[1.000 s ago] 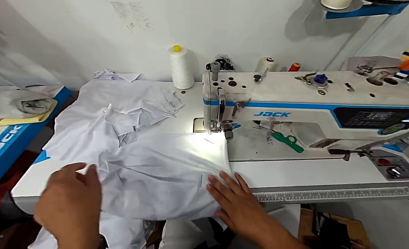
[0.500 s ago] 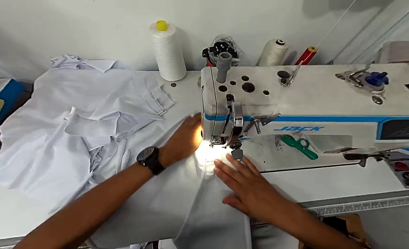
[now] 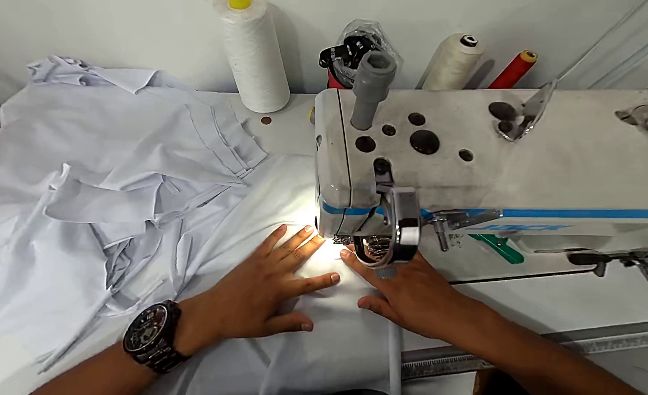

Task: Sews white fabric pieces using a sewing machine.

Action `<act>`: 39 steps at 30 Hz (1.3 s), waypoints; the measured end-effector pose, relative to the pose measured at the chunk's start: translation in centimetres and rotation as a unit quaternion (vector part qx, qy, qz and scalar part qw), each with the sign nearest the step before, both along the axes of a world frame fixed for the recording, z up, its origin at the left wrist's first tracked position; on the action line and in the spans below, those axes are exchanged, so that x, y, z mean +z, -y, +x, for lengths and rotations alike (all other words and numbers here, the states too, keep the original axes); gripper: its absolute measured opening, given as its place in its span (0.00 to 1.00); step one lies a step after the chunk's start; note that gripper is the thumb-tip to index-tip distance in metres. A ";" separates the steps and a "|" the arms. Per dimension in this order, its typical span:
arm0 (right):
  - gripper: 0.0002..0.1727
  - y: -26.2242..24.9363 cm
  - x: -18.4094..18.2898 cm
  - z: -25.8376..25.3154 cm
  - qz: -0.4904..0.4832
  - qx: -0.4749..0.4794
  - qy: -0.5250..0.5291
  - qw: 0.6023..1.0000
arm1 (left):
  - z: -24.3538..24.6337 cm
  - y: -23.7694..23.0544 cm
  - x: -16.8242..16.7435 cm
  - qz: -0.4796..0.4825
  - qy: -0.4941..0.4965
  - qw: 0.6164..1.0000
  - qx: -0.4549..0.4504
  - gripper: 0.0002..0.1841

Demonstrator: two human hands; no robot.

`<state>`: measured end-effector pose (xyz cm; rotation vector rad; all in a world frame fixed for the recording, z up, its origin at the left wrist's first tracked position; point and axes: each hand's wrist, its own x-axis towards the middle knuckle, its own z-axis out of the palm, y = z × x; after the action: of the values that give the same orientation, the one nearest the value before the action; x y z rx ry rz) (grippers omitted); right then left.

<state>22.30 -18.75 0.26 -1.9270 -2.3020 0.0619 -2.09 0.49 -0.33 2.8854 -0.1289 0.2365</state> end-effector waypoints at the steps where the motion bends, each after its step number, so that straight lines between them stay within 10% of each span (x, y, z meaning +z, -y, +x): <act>1: 0.37 -0.1 0.0 0.1 0.000 -0.001 0.002 1.000 | 0.2 -0.4 0.1 0.005 0.003 1.000 -0.007 0.35; 39: 0.27 -2.6 1.6 2.2 -0.003 0.012 -0.051 0.999 | 1.5 -1.6 0.4 0.019 -0.007 0.999 0.036 0.39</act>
<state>24.49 -16.20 1.90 -1.8535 -2.2608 0.1661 -0.54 2.09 0.06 2.9319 -0.0275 0.2280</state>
